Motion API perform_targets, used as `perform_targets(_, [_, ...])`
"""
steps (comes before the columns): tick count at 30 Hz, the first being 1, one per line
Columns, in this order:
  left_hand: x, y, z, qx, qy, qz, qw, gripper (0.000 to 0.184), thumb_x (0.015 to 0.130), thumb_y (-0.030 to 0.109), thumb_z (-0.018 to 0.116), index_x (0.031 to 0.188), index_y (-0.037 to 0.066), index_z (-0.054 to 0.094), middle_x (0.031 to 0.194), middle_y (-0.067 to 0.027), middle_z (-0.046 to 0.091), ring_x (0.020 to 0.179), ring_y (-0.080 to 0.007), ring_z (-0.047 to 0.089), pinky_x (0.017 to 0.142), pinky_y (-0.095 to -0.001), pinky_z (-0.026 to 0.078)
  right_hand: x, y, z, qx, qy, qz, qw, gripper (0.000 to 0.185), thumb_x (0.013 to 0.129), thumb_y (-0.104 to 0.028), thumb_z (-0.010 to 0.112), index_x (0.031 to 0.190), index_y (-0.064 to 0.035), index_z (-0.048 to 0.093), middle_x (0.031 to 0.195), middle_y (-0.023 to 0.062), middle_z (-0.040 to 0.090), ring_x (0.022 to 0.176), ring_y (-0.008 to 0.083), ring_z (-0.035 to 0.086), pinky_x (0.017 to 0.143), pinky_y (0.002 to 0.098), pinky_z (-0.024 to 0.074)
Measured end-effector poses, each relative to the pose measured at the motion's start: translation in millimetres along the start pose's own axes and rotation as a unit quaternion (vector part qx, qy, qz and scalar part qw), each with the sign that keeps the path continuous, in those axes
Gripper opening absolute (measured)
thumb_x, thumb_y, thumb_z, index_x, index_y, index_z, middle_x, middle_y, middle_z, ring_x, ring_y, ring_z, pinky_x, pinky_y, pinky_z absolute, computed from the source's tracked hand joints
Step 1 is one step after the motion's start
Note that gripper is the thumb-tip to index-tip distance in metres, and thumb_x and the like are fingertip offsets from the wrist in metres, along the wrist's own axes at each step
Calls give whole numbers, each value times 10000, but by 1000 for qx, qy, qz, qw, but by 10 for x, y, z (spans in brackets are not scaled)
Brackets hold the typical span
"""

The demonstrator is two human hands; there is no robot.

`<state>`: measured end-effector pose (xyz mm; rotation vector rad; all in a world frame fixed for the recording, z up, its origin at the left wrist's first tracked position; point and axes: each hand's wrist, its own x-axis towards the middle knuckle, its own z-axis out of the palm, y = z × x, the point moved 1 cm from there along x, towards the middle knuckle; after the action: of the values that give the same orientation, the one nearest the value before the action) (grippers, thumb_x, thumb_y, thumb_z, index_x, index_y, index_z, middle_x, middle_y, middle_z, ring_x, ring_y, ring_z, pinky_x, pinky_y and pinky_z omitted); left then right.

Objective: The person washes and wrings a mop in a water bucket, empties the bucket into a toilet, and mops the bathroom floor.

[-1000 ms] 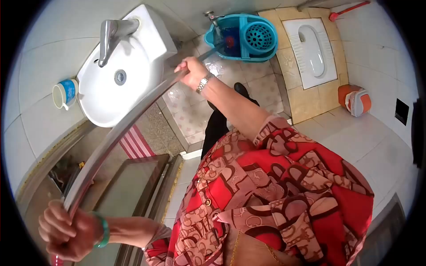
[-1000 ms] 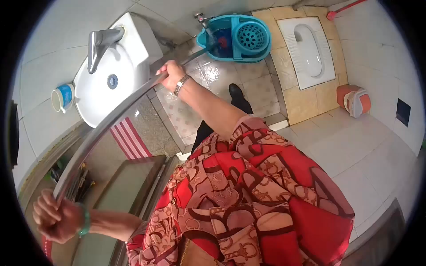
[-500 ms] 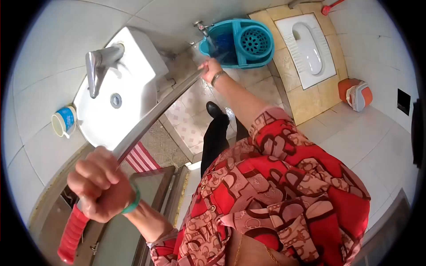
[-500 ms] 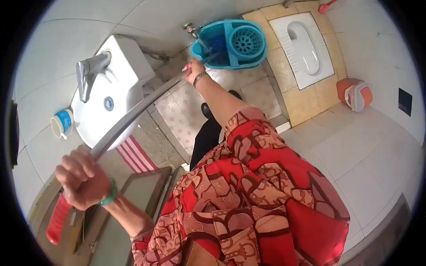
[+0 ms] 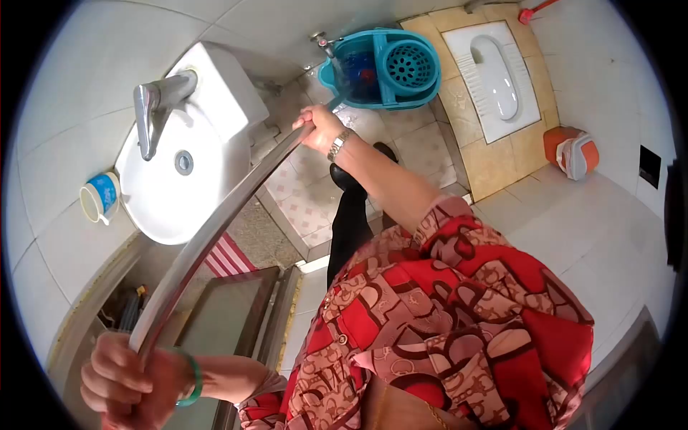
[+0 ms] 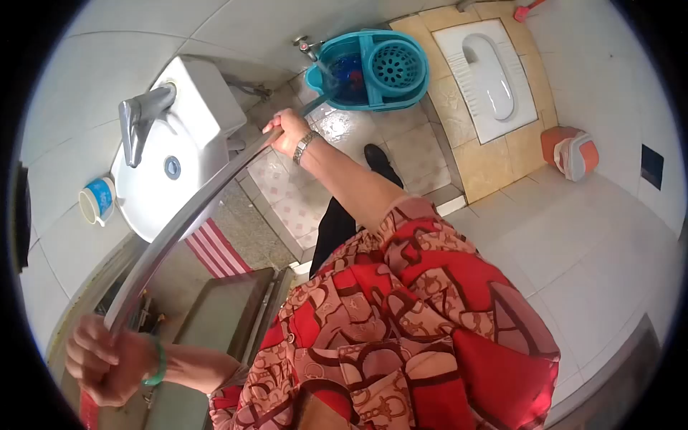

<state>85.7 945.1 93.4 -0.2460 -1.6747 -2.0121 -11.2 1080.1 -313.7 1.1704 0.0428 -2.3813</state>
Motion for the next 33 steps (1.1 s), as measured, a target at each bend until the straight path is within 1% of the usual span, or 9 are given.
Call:
perform_targets(3, [-384,-576,207,11,-36,-8,999,245,697,126,526,548,128,331,457,28,331,374,-94,357,472,-227,317,59,-413,-34,-175,89,-48,979,68,746,-43,409,684,-72,410,556,58,392,508,198,427,529,355,432])
perform_targets(5, [-600,-797,357,25,0,-8,1000,249,731,163,539,587,112,344,500,14,362,412,-102,389,448,-246,315,584,-640,-444,-27,84,19,996,64,739,-31,411,693,-74,401,563,48,395,504,184,420,529,361,433])
perform_targets(12, [-195,98,-27,0,2,43,999,259,701,149,509,531,128,315,453,15,320,356,-91,325,426,-256,330,-368,35,200,-2,44,-20,999,47,752,-29,435,711,-49,431,542,65,376,486,203,392,529,386,399])
perform_targets(15, [-590,-644,403,60,-110,-26,992,306,749,194,541,556,118,317,485,3,355,392,-109,359,453,-259,320,356,-499,-352,-66,39,-5,997,112,747,-26,404,651,-81,386,528,40,362,477,181,386,492,351,369])
perform_targets(16, [-714,-676,404,40,-27,-20,999,318,767,221,554,569,113,329,497,-3,362,404,-115,361,454,-266,312,439,-542,-382,-105,85,-11,991,127,739,-27,392,634,-94,368,529,30,368,470,170,383,490,342,369])
perform_targets(21, [-442,-86,124,48,0,28,998,231,682,102,493,535,132,318,466,28,329,376,-86,317,432,-239,286,-187,-77,-62,-92,76,-62,991,65,733,-7,416,683,-47,425,552,69,405,489,200,419,486,338,389])
perform_targets(23, [-244,114,86,-123,-58,-10,991,212,638,83,403,491,131,258,473,9,280,397,-105,262,483,-265,266,-158,102,-142,-61,15,-43,997,22,742,-15,437,722,-14,447,583,86,421,522,222,438,511,371,430])
perform_targets(27, [-676,-722,238,50,8,-38,998,247,738,148,489,564,135,315,494,18,346,403,-109,362,464,-255,290,875,-391,-821,-212,89,2,973,83,737,-62,383,671,-77,430,597,54,432,528,207,450,548,428,440])
perform_targets(33, [-291,41,-180,-55,-35,8,998,290,723,156,506,534,118,291,513,5,347,415,-112,361,468,-255,308,-131,113,-243,-60,81,-40,994,52,732,-29,422,687,-54,433,570,59,411,512,198,438,488,371,406])
